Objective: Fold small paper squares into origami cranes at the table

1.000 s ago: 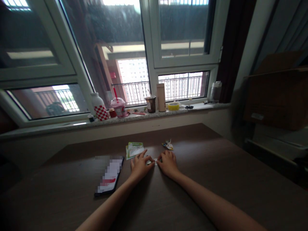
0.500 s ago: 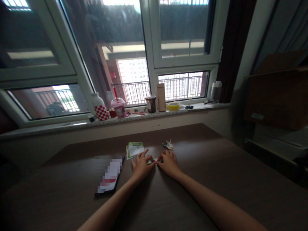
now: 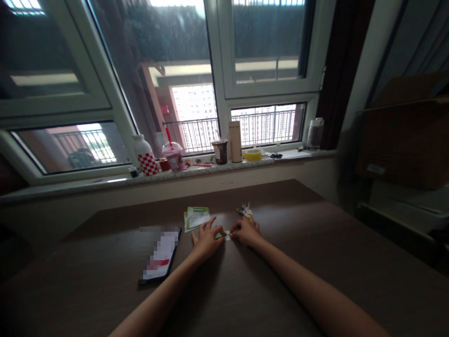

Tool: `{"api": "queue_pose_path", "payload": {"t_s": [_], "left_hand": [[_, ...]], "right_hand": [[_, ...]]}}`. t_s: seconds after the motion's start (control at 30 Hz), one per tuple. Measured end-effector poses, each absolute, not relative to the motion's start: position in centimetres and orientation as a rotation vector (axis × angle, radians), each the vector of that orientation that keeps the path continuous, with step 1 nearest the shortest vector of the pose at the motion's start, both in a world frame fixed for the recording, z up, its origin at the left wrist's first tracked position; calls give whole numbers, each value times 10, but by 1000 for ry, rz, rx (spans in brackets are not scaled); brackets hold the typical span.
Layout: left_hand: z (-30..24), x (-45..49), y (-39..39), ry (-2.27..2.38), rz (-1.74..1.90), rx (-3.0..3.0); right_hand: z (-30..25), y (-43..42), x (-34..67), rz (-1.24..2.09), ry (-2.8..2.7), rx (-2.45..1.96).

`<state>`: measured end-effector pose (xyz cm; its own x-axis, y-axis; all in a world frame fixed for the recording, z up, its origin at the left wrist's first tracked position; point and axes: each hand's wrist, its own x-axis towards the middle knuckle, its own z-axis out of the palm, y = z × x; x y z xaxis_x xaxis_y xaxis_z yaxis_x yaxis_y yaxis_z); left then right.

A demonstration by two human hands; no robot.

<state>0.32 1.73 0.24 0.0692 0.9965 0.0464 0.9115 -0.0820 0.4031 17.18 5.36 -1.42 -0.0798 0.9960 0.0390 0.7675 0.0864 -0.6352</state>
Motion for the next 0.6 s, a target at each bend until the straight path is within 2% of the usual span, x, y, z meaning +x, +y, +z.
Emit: {"api": "queue_pose_path", "payload": {"t_s": [0.6], "left_hand": [[-4, -4, 16, 1908, 482, 2113]], "right_hand": [[-20, 54, 179, 669, -1976, -1654]]}}
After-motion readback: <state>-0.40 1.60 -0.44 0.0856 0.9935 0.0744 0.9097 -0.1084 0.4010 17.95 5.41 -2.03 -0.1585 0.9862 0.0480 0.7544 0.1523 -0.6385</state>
